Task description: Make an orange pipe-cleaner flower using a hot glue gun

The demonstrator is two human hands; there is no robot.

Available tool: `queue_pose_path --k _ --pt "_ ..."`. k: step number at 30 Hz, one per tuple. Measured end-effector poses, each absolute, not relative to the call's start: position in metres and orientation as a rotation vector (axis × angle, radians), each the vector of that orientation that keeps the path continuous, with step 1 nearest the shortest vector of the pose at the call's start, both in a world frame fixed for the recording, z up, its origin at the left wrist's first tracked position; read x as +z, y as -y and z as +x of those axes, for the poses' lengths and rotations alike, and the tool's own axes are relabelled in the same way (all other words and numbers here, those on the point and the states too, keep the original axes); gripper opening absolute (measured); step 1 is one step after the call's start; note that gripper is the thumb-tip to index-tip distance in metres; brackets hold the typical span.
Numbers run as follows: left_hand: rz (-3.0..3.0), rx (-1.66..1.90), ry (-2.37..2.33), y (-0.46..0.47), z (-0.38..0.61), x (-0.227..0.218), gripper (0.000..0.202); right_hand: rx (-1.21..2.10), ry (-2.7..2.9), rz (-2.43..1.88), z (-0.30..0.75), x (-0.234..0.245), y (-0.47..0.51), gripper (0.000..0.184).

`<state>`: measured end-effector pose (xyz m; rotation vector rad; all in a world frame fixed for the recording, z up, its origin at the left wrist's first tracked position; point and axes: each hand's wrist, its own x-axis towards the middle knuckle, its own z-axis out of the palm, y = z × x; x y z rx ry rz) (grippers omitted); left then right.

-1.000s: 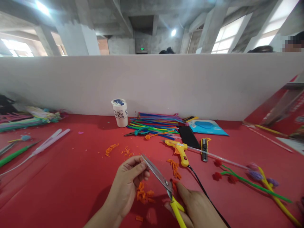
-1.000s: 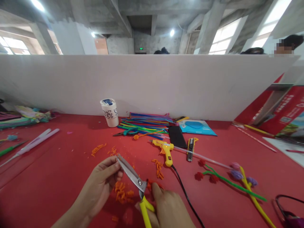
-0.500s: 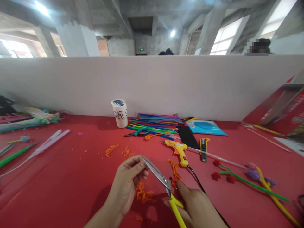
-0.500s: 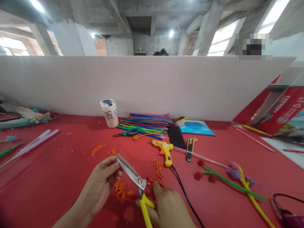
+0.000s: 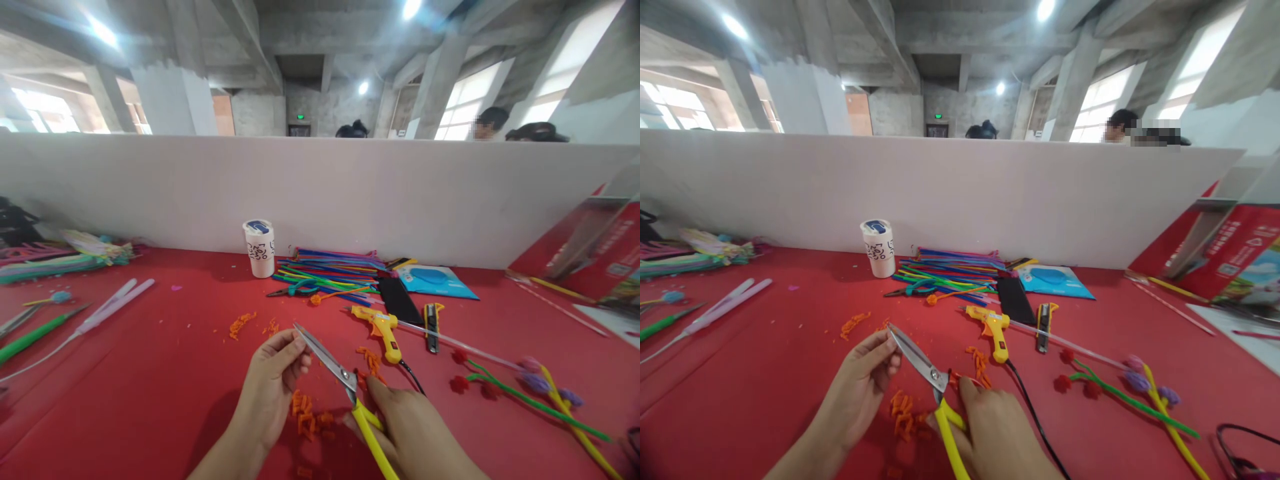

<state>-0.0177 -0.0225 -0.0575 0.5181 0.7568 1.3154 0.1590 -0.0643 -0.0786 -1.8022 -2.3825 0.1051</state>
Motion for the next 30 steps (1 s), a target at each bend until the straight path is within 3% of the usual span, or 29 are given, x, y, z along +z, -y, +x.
queue_pose_path --k 15,24,30 --pt "0.528 1.246 -0.788 0.022 -0.015 -0.068 0.007 0.444 2.232 -1.789 0.165 -0.093 0.069 0.031" --pt "0.664 0.863 -0.734 0.033 -0.005 -0.075 0.009 1.370 1.296 -1.459 0.156 -0.085 0.055 0.031" --pt "0.721 0.650 -0.763 0.042 0.003 -0.080 0.009 1.540 1.237 -1.228 0.154 -0.091 0.054 0.039"
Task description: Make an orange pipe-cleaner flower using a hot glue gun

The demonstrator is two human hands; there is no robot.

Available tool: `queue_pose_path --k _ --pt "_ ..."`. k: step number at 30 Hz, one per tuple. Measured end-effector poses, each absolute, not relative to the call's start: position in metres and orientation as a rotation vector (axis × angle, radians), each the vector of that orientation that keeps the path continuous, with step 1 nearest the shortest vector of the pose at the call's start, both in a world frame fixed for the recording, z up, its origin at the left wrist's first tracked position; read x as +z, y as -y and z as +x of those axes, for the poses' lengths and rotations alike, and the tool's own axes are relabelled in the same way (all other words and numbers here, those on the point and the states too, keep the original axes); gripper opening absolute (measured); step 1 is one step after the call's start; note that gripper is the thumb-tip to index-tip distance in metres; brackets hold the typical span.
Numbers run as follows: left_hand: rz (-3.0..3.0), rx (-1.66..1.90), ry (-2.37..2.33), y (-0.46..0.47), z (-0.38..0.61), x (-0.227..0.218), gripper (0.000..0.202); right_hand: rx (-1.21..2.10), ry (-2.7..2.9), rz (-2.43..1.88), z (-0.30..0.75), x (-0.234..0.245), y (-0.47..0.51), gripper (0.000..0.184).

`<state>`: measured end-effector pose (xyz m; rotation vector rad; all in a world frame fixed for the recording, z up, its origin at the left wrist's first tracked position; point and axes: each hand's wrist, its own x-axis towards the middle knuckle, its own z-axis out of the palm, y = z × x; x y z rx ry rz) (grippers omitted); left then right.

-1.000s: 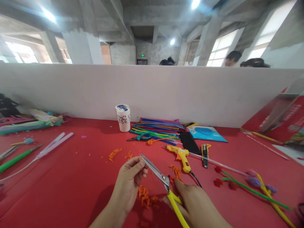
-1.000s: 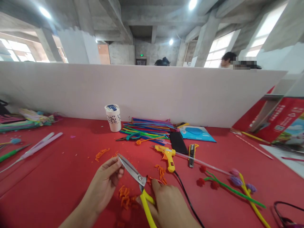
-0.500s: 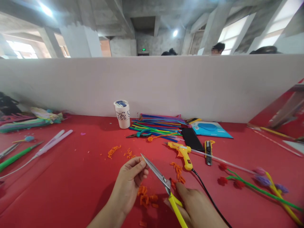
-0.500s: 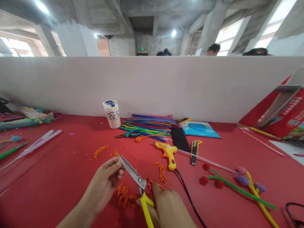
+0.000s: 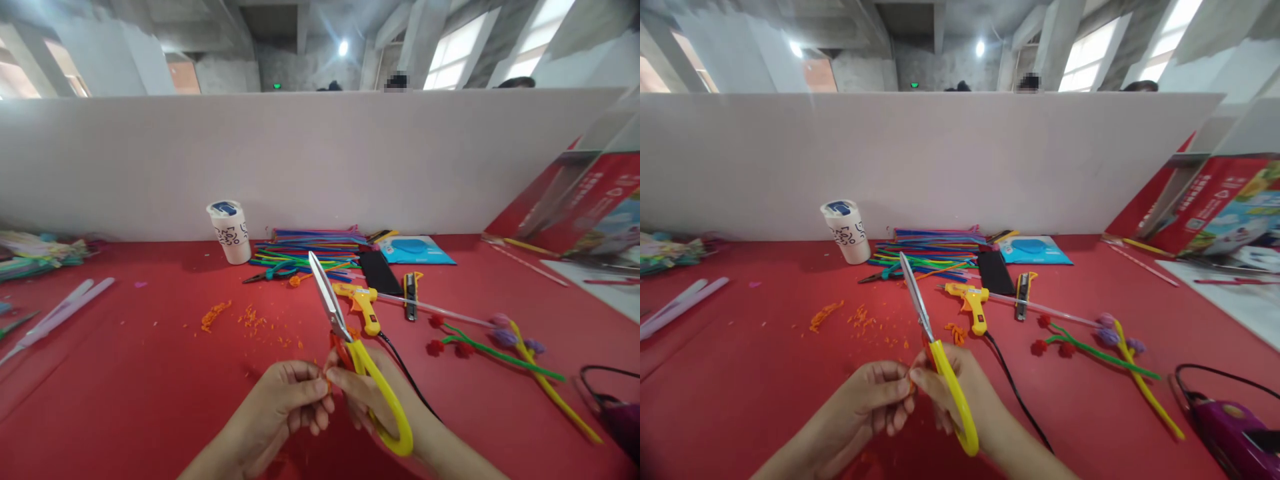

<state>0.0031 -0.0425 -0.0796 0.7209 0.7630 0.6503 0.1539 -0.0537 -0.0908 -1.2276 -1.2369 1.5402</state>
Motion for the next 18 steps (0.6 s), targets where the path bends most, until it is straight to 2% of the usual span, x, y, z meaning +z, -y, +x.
queue_pose_path --k 6,11,18 --pt "0.942 0.694 -0.897 0.0396 0.0027 -0.0782 0.021 1.510 1.241 -1.324 0.1524 -0.0902 0.0565 0.029" --pt "1.031 0.670 -0.972 0.0376 0.0036 -0.0749 0.014 1.413 1.302 -1.398 0.1511 -0.0839 0.0586 0.021" --pt "1.014 0.673 -1.056 0.0423 0.0109 -0.0718 0.011 1.394 1.311 -1.411 0.1512 -0.0850 0.0607 0.023"
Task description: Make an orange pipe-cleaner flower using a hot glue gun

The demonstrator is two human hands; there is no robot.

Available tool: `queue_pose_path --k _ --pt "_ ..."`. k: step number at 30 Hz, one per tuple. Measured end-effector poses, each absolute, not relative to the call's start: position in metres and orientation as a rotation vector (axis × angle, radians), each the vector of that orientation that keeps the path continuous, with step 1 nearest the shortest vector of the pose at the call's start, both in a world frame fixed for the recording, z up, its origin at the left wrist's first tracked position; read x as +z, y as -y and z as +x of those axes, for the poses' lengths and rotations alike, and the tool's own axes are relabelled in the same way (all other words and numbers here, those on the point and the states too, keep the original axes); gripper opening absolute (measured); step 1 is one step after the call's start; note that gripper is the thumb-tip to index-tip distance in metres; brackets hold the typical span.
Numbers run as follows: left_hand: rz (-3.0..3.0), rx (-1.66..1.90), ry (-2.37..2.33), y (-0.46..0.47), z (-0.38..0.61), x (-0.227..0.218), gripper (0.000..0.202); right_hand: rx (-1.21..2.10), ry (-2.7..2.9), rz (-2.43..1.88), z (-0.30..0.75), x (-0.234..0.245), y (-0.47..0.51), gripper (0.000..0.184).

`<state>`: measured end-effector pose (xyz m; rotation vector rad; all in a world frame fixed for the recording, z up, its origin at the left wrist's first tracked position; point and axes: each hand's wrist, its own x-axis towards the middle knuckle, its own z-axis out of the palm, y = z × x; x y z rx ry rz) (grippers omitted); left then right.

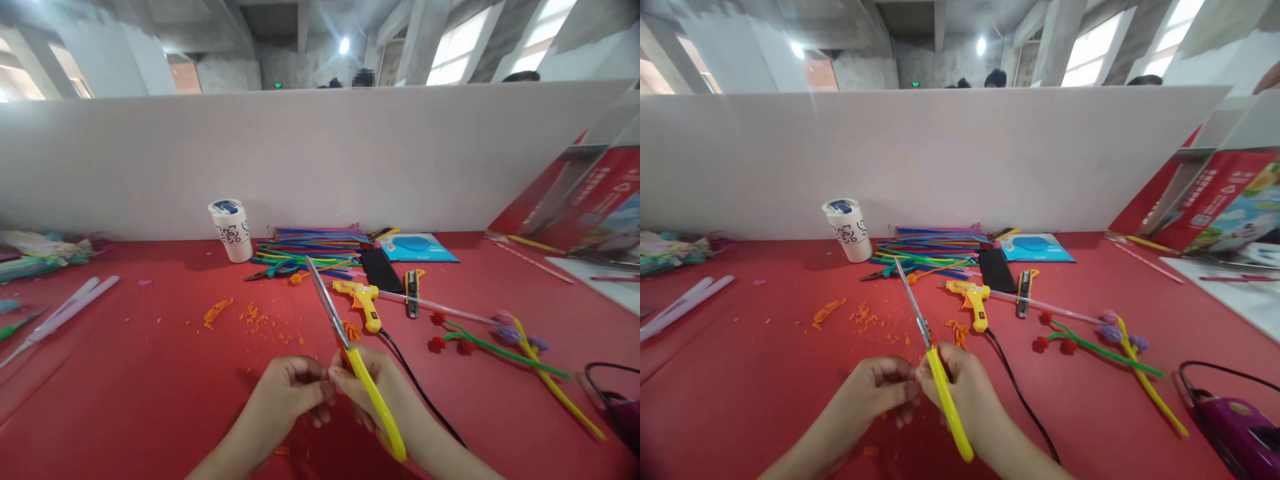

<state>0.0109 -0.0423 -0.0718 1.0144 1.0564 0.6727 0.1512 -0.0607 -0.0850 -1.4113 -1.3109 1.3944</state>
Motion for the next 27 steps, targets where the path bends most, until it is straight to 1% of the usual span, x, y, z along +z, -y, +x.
queue_pose_path --k 3,7,10,12,19,27 --pt "0.983 0.734 -1.071 0.041 0.009 -0.073 0.010 1.271 1.388 -1.424 0.154 -0.080 0.061 0.025" --pt "0.879 1.011 -1.034 0.036 -0.001 -0.071 0.009 0.929 1.671 -1.588 0.164 -0.076 0.064 0.031" --pt "0.804 1.165 -0.988 0.033 -0.008 -0.066 0.010 0.689 1.954 -1.738 0.168 -0.078 0.069 0.028" --pt "0.765 1.217 -0.955 0.032 -0.011 -0.063 0.010 0.576 2.089 -1.753 0.167 -0.080 0.073 0.026" --pt "0.660 1.294 -0.856 0.033 -0.013 -0.059 0.007 0.390 2.265 -1.686 0.160 -0.091 0.079 0.021" --pt "0.598 1.311 -0.806 0.033 -0.012 -0.060 0.005 0.338 2.300 -1.667 0.160 -0.102 0.081 0.027"
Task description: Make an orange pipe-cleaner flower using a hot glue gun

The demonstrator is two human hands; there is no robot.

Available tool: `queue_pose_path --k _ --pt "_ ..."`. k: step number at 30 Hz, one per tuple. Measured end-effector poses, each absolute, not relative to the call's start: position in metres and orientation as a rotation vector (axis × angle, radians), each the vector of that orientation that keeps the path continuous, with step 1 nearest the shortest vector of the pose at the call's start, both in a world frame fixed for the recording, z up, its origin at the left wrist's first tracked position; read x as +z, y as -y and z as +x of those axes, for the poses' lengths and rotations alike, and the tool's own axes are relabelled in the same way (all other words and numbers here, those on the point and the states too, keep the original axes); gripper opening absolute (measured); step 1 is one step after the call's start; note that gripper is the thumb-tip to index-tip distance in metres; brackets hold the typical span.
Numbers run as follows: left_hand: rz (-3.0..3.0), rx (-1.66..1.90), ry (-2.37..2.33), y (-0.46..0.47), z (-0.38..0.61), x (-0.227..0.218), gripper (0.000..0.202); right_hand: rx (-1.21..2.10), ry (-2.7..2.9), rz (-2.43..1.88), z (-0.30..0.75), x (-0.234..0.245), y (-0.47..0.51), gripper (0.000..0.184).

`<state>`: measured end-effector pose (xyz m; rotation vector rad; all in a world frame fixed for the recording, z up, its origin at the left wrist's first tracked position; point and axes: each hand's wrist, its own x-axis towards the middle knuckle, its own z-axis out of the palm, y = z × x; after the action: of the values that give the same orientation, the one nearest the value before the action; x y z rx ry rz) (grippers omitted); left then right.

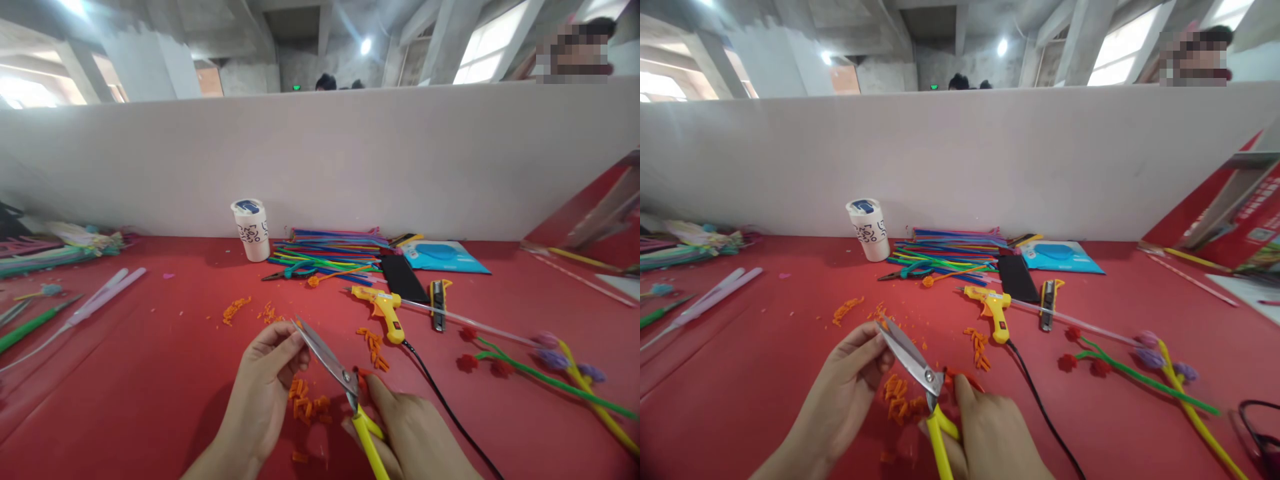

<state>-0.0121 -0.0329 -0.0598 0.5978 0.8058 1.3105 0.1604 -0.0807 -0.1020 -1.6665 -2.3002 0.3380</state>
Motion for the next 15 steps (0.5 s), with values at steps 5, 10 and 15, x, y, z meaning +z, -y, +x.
queue_pose_path --k 5,10,15 --pt "0.585 1.323 -0.818 0.0330 -0.0121 -0.0589 0.006 0.233 2.299 -1.652 0.1607 -0.1030 0.0803 0.027" --pt "0.590 1.320 -0.823 0.0337 -0.0134 -0.0598 0.006 0.175 2.318 -1.618 0.1602 -0.1036 0.0795 0.032" --pt "0.608 1.322 -0.844 0.0337 -0.0129 -0.0601 0.007 0.139 2.304 -1.590 0.1611 -0.1016 0.0794 0.029"
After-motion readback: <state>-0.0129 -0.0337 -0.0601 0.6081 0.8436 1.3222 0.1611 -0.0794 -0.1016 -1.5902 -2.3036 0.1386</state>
